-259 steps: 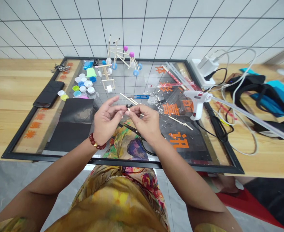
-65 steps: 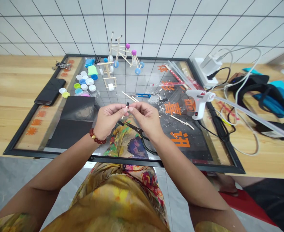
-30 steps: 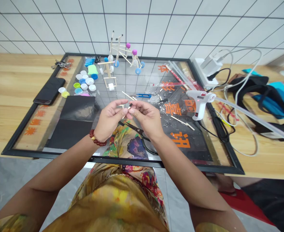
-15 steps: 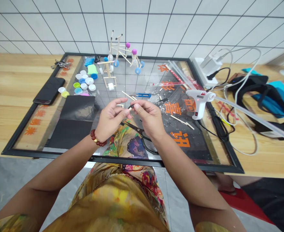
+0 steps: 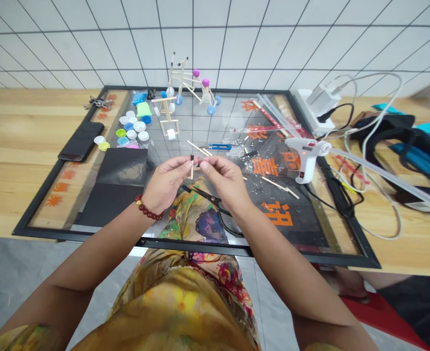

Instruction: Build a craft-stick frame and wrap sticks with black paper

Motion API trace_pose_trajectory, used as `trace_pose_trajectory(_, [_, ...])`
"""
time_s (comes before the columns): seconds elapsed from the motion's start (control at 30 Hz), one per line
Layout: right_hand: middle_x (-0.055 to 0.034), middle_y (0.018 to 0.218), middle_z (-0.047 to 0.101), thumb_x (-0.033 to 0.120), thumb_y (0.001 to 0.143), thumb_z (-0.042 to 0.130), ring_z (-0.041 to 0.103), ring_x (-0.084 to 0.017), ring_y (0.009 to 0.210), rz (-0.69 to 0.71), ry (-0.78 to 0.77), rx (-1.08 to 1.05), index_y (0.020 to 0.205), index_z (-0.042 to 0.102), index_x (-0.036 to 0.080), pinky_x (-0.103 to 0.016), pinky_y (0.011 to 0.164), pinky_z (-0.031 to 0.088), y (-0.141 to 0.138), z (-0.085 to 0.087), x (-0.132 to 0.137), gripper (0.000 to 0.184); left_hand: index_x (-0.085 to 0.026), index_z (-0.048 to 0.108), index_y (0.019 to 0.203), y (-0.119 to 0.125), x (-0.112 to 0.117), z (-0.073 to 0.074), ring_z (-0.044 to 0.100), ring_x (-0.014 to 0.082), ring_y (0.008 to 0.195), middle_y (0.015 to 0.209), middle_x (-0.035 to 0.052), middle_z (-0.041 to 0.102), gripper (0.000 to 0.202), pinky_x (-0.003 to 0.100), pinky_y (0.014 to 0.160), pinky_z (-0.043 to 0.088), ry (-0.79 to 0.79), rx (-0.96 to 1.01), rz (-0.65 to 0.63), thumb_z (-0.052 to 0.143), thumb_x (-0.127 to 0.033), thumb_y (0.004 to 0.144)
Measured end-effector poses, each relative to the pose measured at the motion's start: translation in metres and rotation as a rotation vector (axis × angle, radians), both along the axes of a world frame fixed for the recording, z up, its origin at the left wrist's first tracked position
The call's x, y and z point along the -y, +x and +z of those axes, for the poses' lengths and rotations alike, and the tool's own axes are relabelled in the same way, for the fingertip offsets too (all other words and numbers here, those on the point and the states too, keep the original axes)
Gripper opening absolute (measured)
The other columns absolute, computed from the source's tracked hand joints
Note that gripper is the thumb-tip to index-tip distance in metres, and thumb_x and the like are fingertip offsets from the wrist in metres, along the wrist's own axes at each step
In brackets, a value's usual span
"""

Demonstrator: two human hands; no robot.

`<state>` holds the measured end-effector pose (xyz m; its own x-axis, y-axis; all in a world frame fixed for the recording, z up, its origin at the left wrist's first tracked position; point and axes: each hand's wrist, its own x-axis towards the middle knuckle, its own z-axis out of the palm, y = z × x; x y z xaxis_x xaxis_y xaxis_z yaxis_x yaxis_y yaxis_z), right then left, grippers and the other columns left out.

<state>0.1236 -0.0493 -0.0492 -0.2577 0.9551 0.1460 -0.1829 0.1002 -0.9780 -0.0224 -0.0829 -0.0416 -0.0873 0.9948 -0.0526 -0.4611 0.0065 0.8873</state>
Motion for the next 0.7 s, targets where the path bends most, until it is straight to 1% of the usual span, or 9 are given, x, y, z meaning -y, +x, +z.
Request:
trace_pose_trajectory(0.1, [0.0006,0.084,0.073,0.048,0.072,0.082,0.062,-0.014,0.078,0.068,0.012,0.063,0.082,0.076,0.025,-0.03,0.08,0.051,-0.0022,0.0007,0.0027,0.026,-0.02,0.077,0.079,-0.0002,-0.0011,0.0013,0.068,0.0144,0.091,0.092,0.0019,0.077,0.023,0.032,0.093,0.048,-0.061,0.124,-0.02,0.089,-0.031,0.064])
trace_pose_trajectory(0.2, [0.0007,0.078,0.072,0.048,0.073,0.081,0.062,-0.014,0.075,0.137,0.013,0.091,0.078,0.076,0.023,-0.03,0.078,0.051,-0.0026,0.0013,0.0048,0.025,-0.019,0.077,0.079,0.0001,-0.0012,0.002,0.067,0.014,0.087,0.091,0.0027,0.077,0.025,0.031,0.089,0.049,-0.084,0.14,-0.047,0.09,-0.032,0.063])
trace_pose_trajectory(0.3, [0.0011,0.069,0.068,0.048,0.071,0.082,0.058,-0.012,0.067,0.15,-0.027,0.069,0.069,0.073,0.022,-0.029,0.071,0.05,-0.0016,0.0026,0.0053,0.028,-0.02,0.079,0.083,-0.0001,-0.0021,0.0,0.065,0.0133,0.081,0.091,0.0033,0.077,0.028,0.03,0.081,0.051,-0.034,0.075,-0.063,0.089,-0.037,0.064])
trace_pose_trajectory(0.4, [0.0011,0.063,0.066,0.047,0.066,0.085,0.054,-0.011,0.061,0.148,-0.09,0.036,0.066,0.074,0.022,-0.028,0.065,0.048,-0.0003,0.0039,0.0046,0.028,-0.021,0.08,0.086,-0.0009,-0.0032,-0.0031,0.066,0.0145,0.084,0.099,0.0046,0.076,0.024,0.031,0.08,0.052,0.028,-0.015,-0.058,0.085,-0.038,0.069])
trace_pose_trajectory(0.47, [0.0007,0.062,0.067,0.047,0.064,0.086,0.053,-0.011,0.059,0.143,-0.117,0.037,0.066,0.075,0.022,-0.028,0.062,0.046,0.0002,0.0044,0.004,0.027,-0.022,0.08,0.085,-0.0014,-0.0033,-0.0046,0.067,0.0157,0.091,0.104,0.0052,0.076,0.02,0.032,0.085,0.052,0.066,-0.093,-0.025,0.082,-0.037,0.073])
trace_pose_trajectory(0.57, [0.0006,0.06,0.066,0.046,0.063,0.086,0.051,-0.011,0.057,0.131,-0.115,0.047,0.064,0.075,0.022,-0.027,0.06,0.044,0.0005,0.0046,0.0037,0.026,-0.023,0.08,0.082,-0.0018,-0.0026,-0.0053,0.066,0.0168,0.101,0.102,0.0045,0.075,0.013,0.033,0.096,0.05,0.14,-0.203,0.038,0.08,-0.034,0.076])
trace_pose_trajectory(0.63, [0.0009,0.059,0.066,0.045,0.063,0.087,0.052,-0.011,0.058,0.126,-0.097,0.047,0.063,0.074,0.022,-0.027,0.06,0.045,0.0004,0.0047,0.004,0.026,-0.023,0.08,0.081,-0.0018,-0.0017,-0.005,0.066,0.0167,0.103,0.1,0.0042,0.075,0.01,0.033,0.099,0.048,0.172,-0.244,0.06,0.079,-0.032,0.077])
trace_pose_trajectory(0.7, [0.0012,0.06,0.065,0.043,0.064,0.087,0.053,-0.011,0.059,0.127,-0.083,0.046,0.064,0.074,0.022,-0.027,0.061,0.045,0.0004,0.0047,0.0046,0.025,-0.023,0.08,0.082,-0.0017,-0.0008,-0.0043,0.067,0.0165,0.101,0.101,0.0044,0.074,0.01,0.033,0.099,0.048,0.189,-0.268,0.074,0.078,-0.032,0.078])
